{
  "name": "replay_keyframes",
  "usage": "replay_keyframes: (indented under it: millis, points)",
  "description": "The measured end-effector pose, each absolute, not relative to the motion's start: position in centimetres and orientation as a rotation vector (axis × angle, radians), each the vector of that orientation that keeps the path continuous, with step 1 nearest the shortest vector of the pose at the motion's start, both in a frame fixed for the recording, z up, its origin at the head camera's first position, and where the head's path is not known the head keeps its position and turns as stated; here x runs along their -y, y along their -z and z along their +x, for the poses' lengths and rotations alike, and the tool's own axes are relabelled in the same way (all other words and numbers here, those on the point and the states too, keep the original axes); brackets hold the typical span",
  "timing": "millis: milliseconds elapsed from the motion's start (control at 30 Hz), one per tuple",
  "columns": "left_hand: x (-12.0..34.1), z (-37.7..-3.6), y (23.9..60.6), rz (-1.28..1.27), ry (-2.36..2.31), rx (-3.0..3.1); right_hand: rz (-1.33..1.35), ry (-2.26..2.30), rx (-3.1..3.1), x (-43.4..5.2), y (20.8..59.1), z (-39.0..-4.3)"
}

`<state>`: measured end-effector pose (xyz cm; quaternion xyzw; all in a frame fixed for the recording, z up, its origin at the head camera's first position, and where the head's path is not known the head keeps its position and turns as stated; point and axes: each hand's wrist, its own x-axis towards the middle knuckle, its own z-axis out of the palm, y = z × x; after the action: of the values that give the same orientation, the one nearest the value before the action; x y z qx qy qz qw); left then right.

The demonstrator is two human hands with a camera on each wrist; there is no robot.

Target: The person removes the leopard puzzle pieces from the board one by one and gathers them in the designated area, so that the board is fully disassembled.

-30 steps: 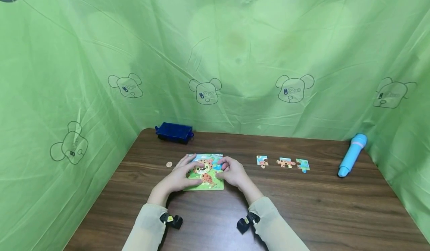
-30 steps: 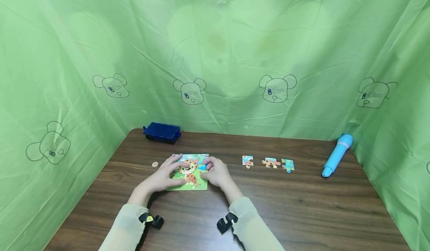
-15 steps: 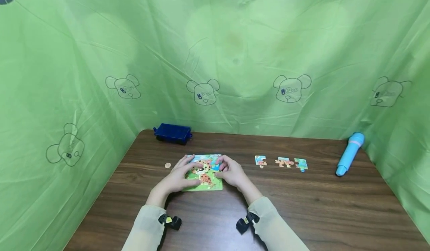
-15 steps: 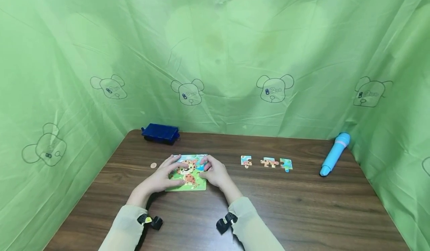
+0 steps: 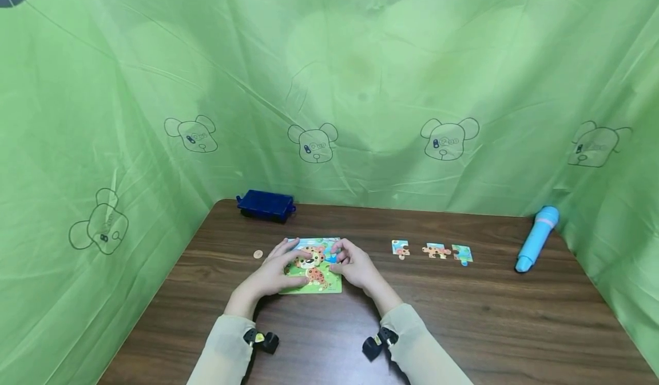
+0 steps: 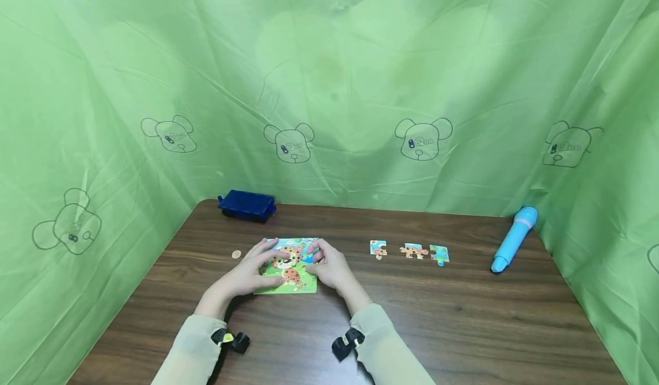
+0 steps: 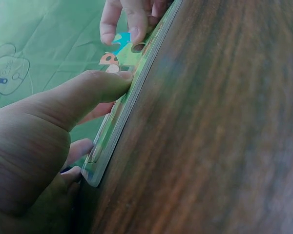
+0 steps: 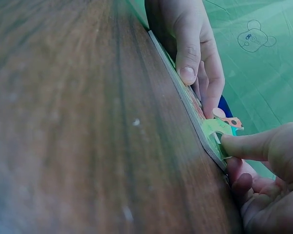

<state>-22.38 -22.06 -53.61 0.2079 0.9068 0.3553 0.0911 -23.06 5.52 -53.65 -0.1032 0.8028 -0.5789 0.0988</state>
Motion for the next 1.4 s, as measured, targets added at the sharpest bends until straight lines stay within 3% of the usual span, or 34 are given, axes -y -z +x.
replay_keyframes:
  millis: [1033, 1400]
  points:
    - [21.7, -23.0, 53.4, 0.603, -1.044, -2.695, -0.183, 1.903, -2.188, -6.4, 53.5, -23.8]
    - [21.9, -22.5, 53.6, 0.554, -1.051, -2.683, -0.304, 1.831, -2.233, -7.9, 50.4, -22.9]
